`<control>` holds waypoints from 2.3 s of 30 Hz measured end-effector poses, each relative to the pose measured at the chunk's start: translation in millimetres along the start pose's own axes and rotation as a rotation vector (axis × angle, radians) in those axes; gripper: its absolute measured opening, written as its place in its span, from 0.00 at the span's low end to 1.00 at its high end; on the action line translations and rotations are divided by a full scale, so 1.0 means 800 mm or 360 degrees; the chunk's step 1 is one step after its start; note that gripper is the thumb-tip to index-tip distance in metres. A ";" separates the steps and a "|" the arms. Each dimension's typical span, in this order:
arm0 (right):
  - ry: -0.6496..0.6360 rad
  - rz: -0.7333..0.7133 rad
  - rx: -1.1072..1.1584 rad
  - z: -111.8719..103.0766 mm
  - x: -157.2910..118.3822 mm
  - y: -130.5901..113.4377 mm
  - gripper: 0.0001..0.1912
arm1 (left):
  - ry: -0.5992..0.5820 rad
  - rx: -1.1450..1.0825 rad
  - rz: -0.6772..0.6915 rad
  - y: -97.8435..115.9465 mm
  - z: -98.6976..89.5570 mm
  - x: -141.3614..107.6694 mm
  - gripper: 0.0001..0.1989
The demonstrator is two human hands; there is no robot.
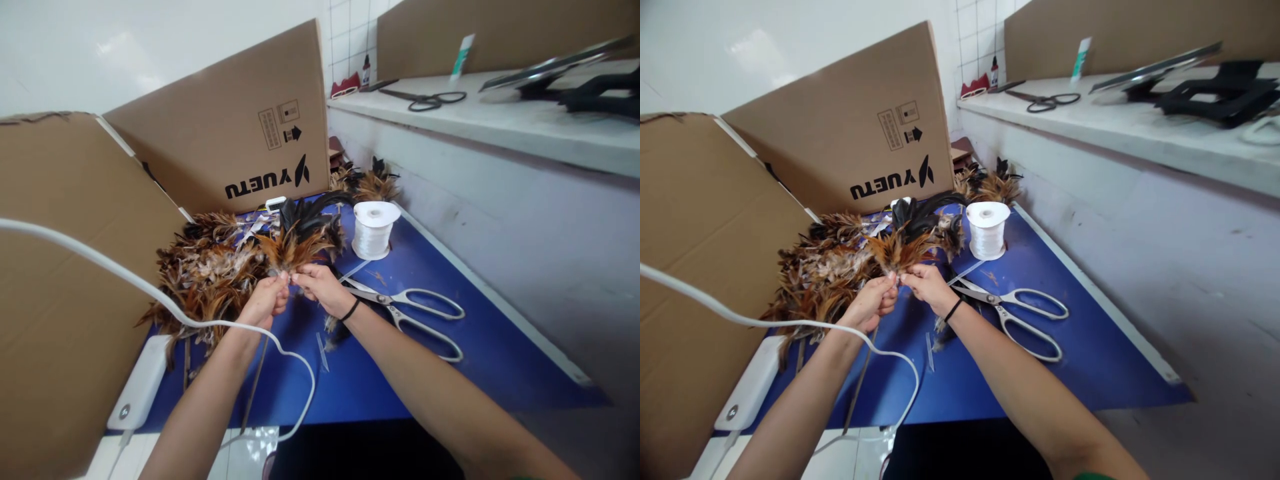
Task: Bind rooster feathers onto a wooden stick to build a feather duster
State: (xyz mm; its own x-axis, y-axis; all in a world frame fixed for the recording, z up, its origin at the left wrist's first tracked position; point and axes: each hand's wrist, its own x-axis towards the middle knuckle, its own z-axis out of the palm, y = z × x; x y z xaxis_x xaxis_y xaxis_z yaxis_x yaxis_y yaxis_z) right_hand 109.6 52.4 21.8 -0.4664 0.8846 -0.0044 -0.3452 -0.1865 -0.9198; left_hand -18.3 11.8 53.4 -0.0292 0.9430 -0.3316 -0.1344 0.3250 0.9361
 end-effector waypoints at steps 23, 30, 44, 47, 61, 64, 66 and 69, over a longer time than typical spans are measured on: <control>0.0017 -0.0322 -0.0800 -0.010 0.007 0.011 0.11 | -0.0100 -0.0241 -0.0089 -0.012 -0.023 -0.004 0.17; 0.0040 -0.0281 -0.0712 -0.007 0.008 0.012 0.13 | -0.0107 -0.0307 -0.0064 -0.008 -0.029 -0.004 0.15; 0.0063 -0.0621 -0.1372 -0.050 0.002 -0.009 0.11 | -0.0030 -0.0131 -0.0015 0.031 -0.037 0.000 0.14; 0.0218 -0.0971 -0.1712 -0.050 -0.012 -0.014 0.12 | 0.0009 -0.0104 0.0068 0.050 -0.044 0.001 0.13; -0.0867 -0.1220 -0.2432 0.056 -0.021 0.030 0.10 | 0.0182 0.0171 0.0162 0.109 -0.049 0.007 0.13; -0.0928 -0.1186 -0.2625 0.072 0.011 0.053 0.10 | 0.0165 0.0204 0.0169 0.110 -0.045 0.003 0.13; -0.0910 -0.1218 -0.2699 0.072 0.023 0.059 0.10 | 0.0147 0.0194 0.0160 0.107 -0.045 0.001 0.13; -0.0822 -0.1264 -0.2741 0.056 0.025 0.054 0.12 | 0.0113 0.0141 0.0137 0.096 -0.047 0.003 0.12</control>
State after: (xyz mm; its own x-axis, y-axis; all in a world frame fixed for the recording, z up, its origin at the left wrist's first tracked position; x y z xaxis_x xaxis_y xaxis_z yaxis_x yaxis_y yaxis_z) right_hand 48.7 42.6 -0.5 -0.8945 0.2969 0.3344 0.3160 0.9487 0.0030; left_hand -65.8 36.7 120.2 -0.1073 0.9613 -0.2539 -0.0403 0.2509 0.9672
